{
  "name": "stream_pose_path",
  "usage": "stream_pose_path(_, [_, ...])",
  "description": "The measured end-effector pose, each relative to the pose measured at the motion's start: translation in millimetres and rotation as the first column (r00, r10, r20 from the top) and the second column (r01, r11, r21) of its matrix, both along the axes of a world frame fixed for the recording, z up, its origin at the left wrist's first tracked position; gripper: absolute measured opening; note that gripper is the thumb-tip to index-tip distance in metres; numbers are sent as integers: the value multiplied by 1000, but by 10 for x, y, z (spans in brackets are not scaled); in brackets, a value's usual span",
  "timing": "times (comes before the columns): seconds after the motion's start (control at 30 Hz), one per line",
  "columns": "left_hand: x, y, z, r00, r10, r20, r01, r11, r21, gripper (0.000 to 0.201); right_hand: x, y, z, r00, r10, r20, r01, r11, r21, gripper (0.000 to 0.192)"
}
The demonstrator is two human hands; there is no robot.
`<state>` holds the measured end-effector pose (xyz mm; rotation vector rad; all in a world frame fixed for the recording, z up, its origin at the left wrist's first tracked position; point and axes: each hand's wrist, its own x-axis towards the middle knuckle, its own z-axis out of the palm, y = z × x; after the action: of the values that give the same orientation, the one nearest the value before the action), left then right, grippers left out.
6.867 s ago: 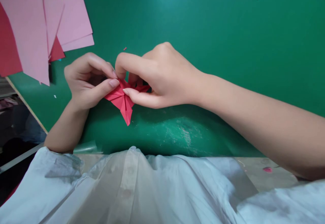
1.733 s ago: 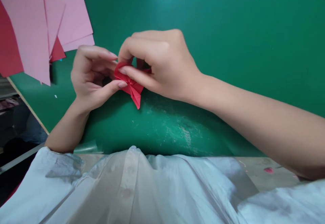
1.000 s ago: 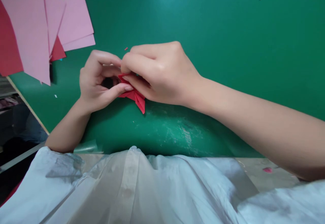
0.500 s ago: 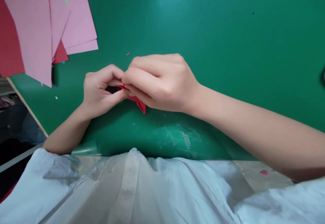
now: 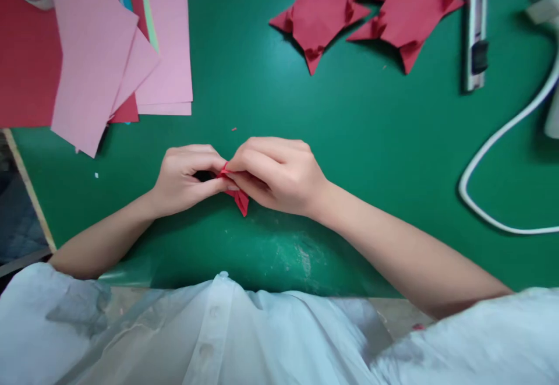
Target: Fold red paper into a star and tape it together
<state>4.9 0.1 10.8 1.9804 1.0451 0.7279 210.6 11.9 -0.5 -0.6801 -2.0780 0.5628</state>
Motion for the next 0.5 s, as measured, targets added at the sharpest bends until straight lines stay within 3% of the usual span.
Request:
stream_pose_path(0.23, [38,-107,92,994,78,-74,-75,997,36,11,-31,7,35,1000,24,-13,-23,998,57,18])
stream_pose_path(0.5, [50,-216,134,985,101,-138,-84,989,122,18,-52,29,47,998,31,-50,-30,999,13,19])
